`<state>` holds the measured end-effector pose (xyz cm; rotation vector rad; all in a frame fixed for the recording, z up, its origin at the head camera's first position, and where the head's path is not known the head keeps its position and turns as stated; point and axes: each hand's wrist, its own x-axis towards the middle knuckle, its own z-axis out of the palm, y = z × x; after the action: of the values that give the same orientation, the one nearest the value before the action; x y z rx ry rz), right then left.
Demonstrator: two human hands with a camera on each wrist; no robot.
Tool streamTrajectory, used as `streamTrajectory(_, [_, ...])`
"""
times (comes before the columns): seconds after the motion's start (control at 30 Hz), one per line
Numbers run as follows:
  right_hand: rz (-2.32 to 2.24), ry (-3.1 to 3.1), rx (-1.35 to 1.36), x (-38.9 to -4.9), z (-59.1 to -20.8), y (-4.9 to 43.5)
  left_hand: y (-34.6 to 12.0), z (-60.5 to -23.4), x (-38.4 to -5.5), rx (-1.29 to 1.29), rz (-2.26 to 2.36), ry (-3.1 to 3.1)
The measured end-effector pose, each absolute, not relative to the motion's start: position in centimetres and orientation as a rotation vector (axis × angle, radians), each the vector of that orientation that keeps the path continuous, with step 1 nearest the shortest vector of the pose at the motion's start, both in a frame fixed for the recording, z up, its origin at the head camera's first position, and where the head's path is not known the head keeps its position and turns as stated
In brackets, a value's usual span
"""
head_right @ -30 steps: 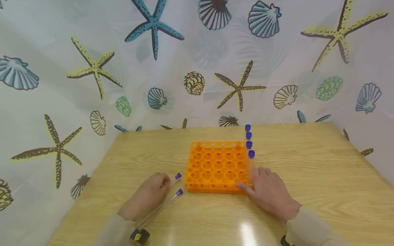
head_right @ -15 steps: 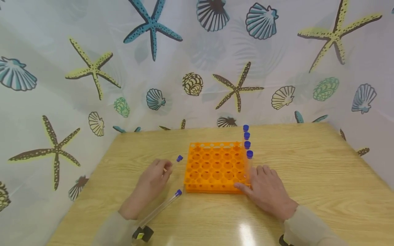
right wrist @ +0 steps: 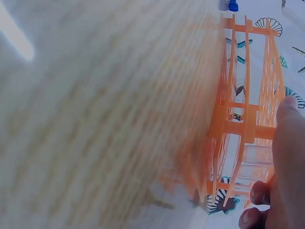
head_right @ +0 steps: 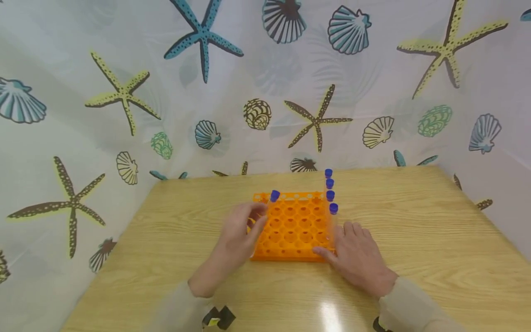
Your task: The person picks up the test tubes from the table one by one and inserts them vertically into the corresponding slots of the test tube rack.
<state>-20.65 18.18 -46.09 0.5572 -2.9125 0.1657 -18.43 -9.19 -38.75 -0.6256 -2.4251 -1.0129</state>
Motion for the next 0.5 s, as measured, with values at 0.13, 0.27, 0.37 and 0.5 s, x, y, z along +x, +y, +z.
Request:
streamTrajectory(0.13, [0.169, -2.917, 0.549, -20.6, -46.2, 18.1, -7.5, -38.7, -18.9, -0.712, -1.097, -2.361])
streamTrajectory(0.27, [0.167, -2.919, 0.542, -20.6, -46.3, 18.0, -6.2, -38.7, -19.0, -0.731, -1.158, -2.394])
streamTrajectory(0.37, [0.157, -2.92, 0.535, -20.6, -46.4, 18.1, -5.3, -38.5, -19.0, -0.711, -1.199, -2.424])
streamTrajectory(0.5, [0.148, -2.917, 0.529, -20.6, -46.4, 18.3, -3.9, -38.3, -19.1, -0.712, -1.224, -2.396])
